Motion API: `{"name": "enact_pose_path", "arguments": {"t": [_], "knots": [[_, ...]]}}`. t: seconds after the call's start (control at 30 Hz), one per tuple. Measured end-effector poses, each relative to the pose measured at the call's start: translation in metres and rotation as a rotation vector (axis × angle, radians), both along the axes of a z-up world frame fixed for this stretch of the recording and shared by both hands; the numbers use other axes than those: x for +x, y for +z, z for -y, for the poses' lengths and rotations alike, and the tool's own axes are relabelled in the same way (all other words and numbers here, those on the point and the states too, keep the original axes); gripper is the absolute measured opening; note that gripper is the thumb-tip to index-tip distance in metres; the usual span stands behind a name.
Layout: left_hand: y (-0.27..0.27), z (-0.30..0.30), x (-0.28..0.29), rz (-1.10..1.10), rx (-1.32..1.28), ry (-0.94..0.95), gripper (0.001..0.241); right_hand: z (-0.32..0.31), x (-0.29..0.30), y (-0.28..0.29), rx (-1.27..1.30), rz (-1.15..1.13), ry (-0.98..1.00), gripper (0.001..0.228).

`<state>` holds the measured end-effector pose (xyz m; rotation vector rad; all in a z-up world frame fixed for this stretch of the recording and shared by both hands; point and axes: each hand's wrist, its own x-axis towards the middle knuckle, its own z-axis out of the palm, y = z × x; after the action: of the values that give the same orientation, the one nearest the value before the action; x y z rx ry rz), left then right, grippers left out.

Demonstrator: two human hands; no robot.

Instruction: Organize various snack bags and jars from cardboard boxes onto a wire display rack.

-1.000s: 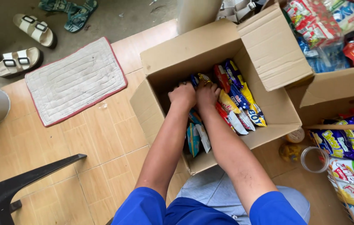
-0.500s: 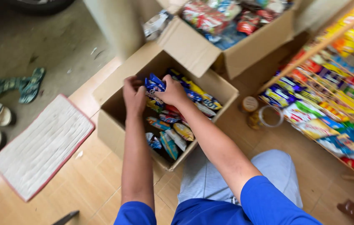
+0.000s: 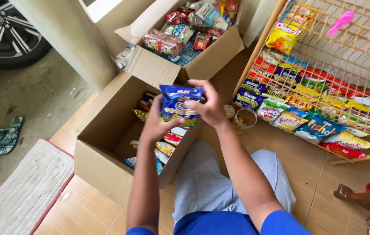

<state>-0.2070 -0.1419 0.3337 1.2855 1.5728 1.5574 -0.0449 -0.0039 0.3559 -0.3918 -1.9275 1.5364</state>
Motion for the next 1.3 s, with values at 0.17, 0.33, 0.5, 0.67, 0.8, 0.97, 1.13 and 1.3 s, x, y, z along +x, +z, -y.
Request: {"name": "enact_pose_path", "arguments": {"t": [0.17, 0.33, 0.5, 0.67, 0.8, 0.97, 1.13, 1.3], "knots": [[0.013, -0.055, 0.084, 0.316, 0.141, 0.022, 0.083, -0.013, 0.055, -0.010, -0.275, -0.408, -0.197, 0.085], [-0.009, -0.102, 0.133, 0.348, 0.190, -0.113, 0.076, -0.029, 0.126, -0.004, -0.090, -0.303, -0.306, 0.102], [-0.026, -0.144, 0.173, 0.453, 0.229, -0.239, 0.077, -0.032, 0.173, 0.007, -0.035, -0.250, -0.346, 0.104], [-0.031, -0.188, 0.200, 0.399, 0.248, -0.380, 0.081, -0.052, 0.207, 0.000, 0.033, -0.367, -0.418, 0.096], [-0.017, -0.218, 0.217, 0.367, 0.236, -0.401, 0.086, -0.078, 0.225, -0.002, 0.090, -0.388, -0.502, 0.094], [-0.004, -0.253, 0.226, 0.124, 0.280, -0.194, 0.083, -0.133, 0.234, -0.027, 0.135, -0.307, -0.598, 0.077], [0.017, -0.279, 0.221, 0.055, 0.268, -0.172, 0.075, -0.167, 0.230, -0.019, 0.130, -0.189, -0.643, 0.064], [0.011, -0.334, 0.221, -0.025, 0.196, -0.160, 0.074, -0.224, 0.228, -0.024, 0.145, -0.101, -0.652, 0.063]]}}
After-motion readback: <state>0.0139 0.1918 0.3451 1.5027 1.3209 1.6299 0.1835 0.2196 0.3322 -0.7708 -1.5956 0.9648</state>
